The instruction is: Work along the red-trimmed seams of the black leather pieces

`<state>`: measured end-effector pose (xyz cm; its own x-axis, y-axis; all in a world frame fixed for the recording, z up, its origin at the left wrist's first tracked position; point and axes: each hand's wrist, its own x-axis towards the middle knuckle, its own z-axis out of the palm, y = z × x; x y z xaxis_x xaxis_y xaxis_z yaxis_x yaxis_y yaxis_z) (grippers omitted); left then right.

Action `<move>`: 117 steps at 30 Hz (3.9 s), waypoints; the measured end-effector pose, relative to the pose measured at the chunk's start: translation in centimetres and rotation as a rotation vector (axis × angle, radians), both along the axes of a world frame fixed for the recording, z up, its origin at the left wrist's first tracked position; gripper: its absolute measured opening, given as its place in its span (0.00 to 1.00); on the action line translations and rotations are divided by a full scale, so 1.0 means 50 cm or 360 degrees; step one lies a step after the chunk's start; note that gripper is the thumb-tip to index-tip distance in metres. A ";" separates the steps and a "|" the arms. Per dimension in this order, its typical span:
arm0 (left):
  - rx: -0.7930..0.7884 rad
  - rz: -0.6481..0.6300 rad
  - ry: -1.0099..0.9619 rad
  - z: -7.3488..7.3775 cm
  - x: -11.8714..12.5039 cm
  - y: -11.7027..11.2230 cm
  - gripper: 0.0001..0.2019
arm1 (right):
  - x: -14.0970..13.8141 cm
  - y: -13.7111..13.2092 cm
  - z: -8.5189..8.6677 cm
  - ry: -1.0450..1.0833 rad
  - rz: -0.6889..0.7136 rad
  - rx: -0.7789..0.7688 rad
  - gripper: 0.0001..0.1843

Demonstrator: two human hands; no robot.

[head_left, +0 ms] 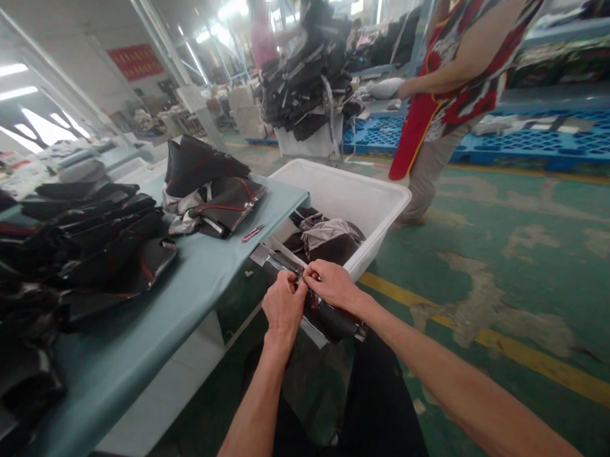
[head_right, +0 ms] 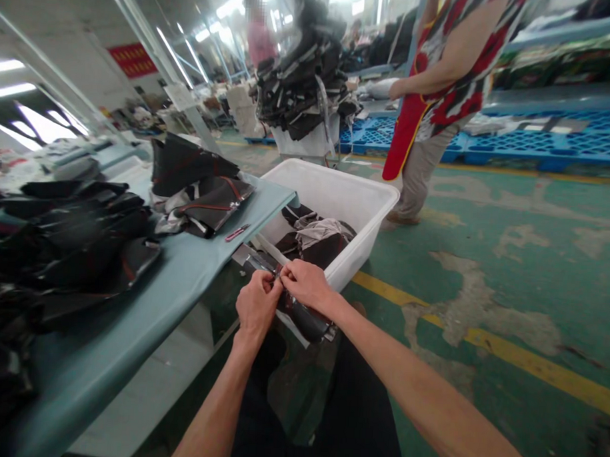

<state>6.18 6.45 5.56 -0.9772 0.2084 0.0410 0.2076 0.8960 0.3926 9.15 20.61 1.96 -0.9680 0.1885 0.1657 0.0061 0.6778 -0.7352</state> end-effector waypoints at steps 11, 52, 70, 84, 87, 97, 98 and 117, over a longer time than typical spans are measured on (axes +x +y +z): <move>0.0076 0.0133 -0.0139 0.000 0.002 0.006 0.06 | 0.003 -0.015 0.020 -0.0185 -0.0153 -0.0038 0.06; -0.0255 -0.0085 -0.0057 0.009 -0.014 0.001 0.12 | -0.006 -0.010 0.006 0.0094 0.0133 0.0034 0.06; 0.0863 0.0185 -0.0088 -0.049 0.008 0.001 0.07 | -0.008 -0.024 0.018 -0.0080 -0.0135 -0.0145 0.04; 0.0962 0.0064 -0.0044 -0.071 0.009 -0.015 0.10 | -0.013 -0.005 0.032 -0.0036 0.0116 0.0055 0.07; 0.1011 0.0077 0.0008 -0.081 0.010 -0.010 0.09 | -0.021 -0.011 0.025 -0.0055 0.0082 -0.0041 0.08; 0.1163 0.0083 0.0106 -0.101 0.017 -0.010 0.08 | -0.015 -0.050 0.037 -0.0119 -0.0217 0.0061 0.07; 0.1172 0.0075 0.0098 -0.101 0.018 -0.011 0.09 | -0.014 -0.051 0.037 -0.0108 -0.0251 0.0076 0.07; 0.1015 -0.0119 -0.0467 -0.041 -0.056 -0.058 0.21 | -0.022 -0.035 0.003 -0.0019 -0.0034 -0.0004 0.08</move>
<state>3.41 3.55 3.51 -0.9505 0.2987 -0.0857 0.0647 0.4599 0.8856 8.03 18.84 2.09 -0.9657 0.2094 0.1534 0.0294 0.6755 -0.7367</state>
